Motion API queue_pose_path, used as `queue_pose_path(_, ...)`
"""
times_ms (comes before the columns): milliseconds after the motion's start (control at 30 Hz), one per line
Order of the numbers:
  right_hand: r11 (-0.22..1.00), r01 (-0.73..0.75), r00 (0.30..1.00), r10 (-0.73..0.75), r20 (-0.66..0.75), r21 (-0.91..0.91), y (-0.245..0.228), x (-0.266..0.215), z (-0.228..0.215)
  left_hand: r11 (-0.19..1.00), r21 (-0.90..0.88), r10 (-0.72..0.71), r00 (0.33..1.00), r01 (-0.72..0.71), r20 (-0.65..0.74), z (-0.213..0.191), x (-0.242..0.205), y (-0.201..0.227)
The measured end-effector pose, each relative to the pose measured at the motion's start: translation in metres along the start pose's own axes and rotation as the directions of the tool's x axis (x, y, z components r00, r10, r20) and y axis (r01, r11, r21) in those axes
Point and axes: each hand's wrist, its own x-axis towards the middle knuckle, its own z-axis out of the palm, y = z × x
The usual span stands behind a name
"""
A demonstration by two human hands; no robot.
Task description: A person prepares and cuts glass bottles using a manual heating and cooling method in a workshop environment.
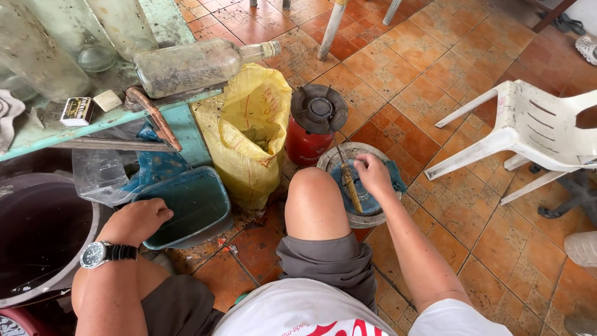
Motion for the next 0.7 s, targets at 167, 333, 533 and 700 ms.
queue_pose_path(167, 0.998, -0.046, 0.998, 0.048, 0.042, -0.038, 0.007, -0.004, 0.027, 0.999, 0.030, 0.020, 1.000, -0.020, -0.001, 0.001, 0.007, 0.003)
queue_pose_path(333, 0.993, -0.064, 0.995, 0.071, 0.065, -0.102, 0.012, 0.005, 0.049, 0.999, 0.032, 0.011, 1.000, -0.011, 0.004, 0.000, 0.007, 0.007)
queue_pose_path(533, 0.995, -0.090, 0.993, 0.094, 0.077, -0.048, 0.019, 0.005, 0.060, 0.992, 0.087, 0.102, 0.985, -0.090, -0.136, 0.019, 0.022, -0.009)
queue_pose_path(700, 0.993, -0.066, 0.997, 0.069, 0.022, -0.099, 0.043, 0.019, 0.077, 0.992, 0.097, 0.087, 0.989, -0.075, -0.123, 0.022, 0.029, -0.014)
